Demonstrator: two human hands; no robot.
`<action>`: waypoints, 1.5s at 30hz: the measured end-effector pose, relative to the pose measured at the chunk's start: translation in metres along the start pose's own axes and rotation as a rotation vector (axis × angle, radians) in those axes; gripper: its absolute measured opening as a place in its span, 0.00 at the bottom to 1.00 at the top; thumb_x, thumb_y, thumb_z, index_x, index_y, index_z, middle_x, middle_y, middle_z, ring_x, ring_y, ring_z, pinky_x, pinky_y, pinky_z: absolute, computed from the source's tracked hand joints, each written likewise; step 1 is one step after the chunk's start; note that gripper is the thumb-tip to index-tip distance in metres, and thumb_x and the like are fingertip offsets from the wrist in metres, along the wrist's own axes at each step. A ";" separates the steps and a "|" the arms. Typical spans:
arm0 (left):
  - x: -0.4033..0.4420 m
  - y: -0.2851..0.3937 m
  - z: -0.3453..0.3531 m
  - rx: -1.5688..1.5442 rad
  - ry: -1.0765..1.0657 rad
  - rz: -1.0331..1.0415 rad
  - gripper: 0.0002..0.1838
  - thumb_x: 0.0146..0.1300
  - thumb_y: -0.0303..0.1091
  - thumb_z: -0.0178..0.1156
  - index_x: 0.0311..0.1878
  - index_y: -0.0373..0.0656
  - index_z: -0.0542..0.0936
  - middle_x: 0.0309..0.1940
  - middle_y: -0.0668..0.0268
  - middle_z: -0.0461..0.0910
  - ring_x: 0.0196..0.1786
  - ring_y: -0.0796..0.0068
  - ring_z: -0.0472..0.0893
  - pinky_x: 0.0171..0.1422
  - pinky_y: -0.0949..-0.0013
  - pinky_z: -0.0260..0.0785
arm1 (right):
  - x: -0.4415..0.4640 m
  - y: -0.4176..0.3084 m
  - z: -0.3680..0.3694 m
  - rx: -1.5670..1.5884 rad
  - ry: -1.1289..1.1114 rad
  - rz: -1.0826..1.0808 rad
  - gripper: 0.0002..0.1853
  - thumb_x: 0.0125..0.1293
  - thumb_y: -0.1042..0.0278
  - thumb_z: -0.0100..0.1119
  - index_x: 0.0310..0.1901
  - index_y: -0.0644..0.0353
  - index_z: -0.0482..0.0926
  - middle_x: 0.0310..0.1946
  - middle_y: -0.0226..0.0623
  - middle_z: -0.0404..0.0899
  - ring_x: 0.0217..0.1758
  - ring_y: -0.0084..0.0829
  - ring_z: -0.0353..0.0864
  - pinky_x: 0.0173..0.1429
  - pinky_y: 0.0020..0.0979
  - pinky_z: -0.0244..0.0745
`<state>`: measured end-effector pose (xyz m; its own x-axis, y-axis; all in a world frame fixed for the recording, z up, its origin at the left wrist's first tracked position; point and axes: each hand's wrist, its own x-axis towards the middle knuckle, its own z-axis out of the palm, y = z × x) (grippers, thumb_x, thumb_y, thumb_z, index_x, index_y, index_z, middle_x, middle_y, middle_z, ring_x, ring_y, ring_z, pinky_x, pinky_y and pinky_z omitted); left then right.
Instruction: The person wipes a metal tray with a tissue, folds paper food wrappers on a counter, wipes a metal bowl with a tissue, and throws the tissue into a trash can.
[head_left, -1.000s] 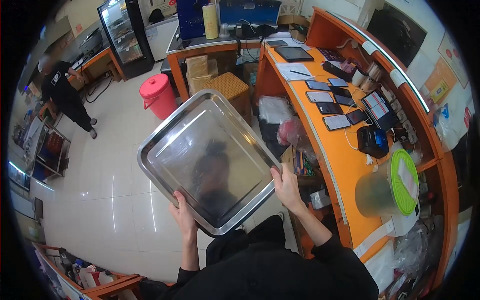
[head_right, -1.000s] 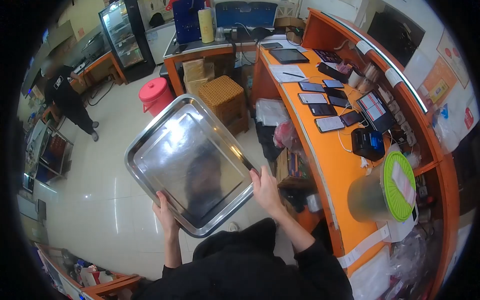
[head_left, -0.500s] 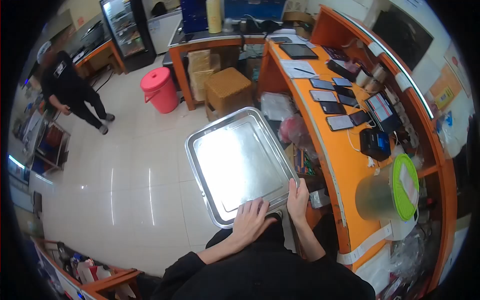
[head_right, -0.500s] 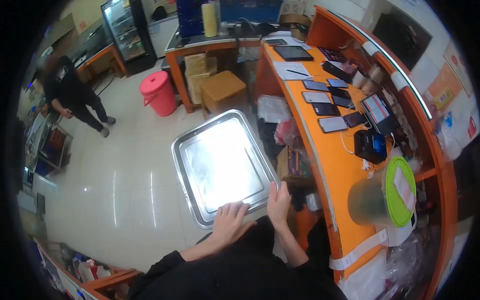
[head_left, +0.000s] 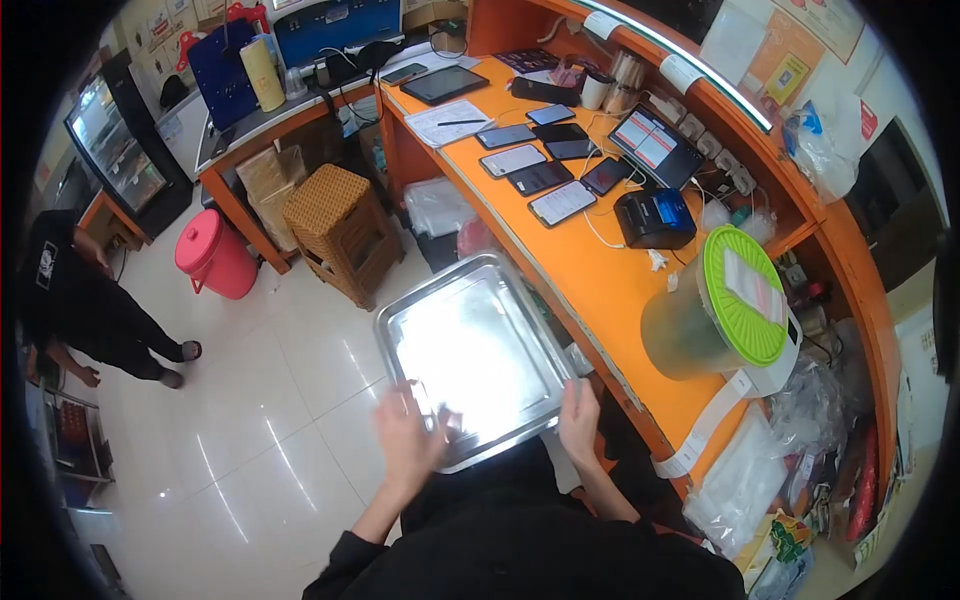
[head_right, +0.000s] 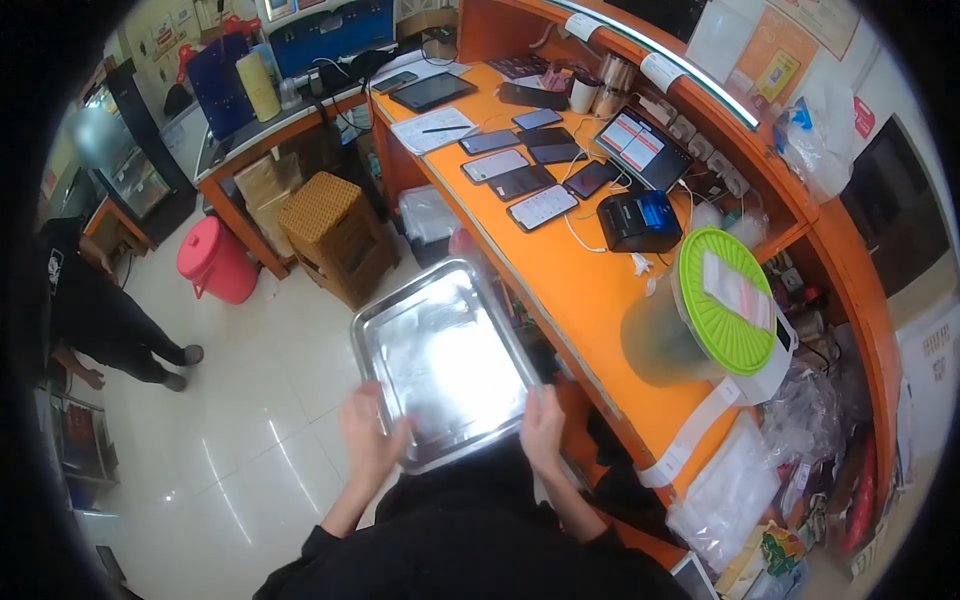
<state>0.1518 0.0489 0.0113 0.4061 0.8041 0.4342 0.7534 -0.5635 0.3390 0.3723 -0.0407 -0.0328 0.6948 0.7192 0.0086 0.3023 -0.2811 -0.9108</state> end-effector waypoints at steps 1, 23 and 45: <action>-0.001 -0.015 0.007 -0.150 0.030 -0.174 0.25 0.56 0.40 0.61 0.51 0.32 0.68 0.43 0.57 0.73 0.42 0.66 0.73 0.45 0.65 0.67 | 0.002 0.008 -0.005 0.019 0.042 -0.066 0.12 0.69 0.66 0.43 0.32 0.66 0.69 0.19 0.31 0.66 0.23 0.21 0.65 0.27 0.26 0.60; -0.006 0.014 0.038 -0.821 0.018 -0.572 0.08 0.67 0.29 0.45 0.45 0.35 0.67 0.17 0.73 0.64 0.19 0.88 0.61 0.21 0.78 0.52 | 0.153 -0.083 0.041 0.050 -0.214 -0.931 0.11 0.54 0.79 0.59 0.40 0.61 0.76 0.39 0.40 0.74 0.45 0.37 0.73 0.45 0.30 0.71; -0.011 -0.037 0.071 -0.916 0.065 -0.820 0.13 0.68 0.35 0.46 0.44 0.33 0.71 0.25 0.73 0.68 0.28 0.86 0.63 0.30 0.76 0.59 | 0.134 -0.002 -0.034 -0.019 -0.372 0.004 0.16 0.56 0.60 0.62 0.37 0.67 0.75 0.32 0.45 0.77 0.37 0.31 0.78 0.43 0.30 0.71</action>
<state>0.1557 0.0740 -0.0653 -0.0629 0.9865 -0.1514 0.1215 0.1581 0.9799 0.4873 0.0341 -0.0159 0.4125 0.8987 -0.1489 0.3148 -0.2940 -0.9025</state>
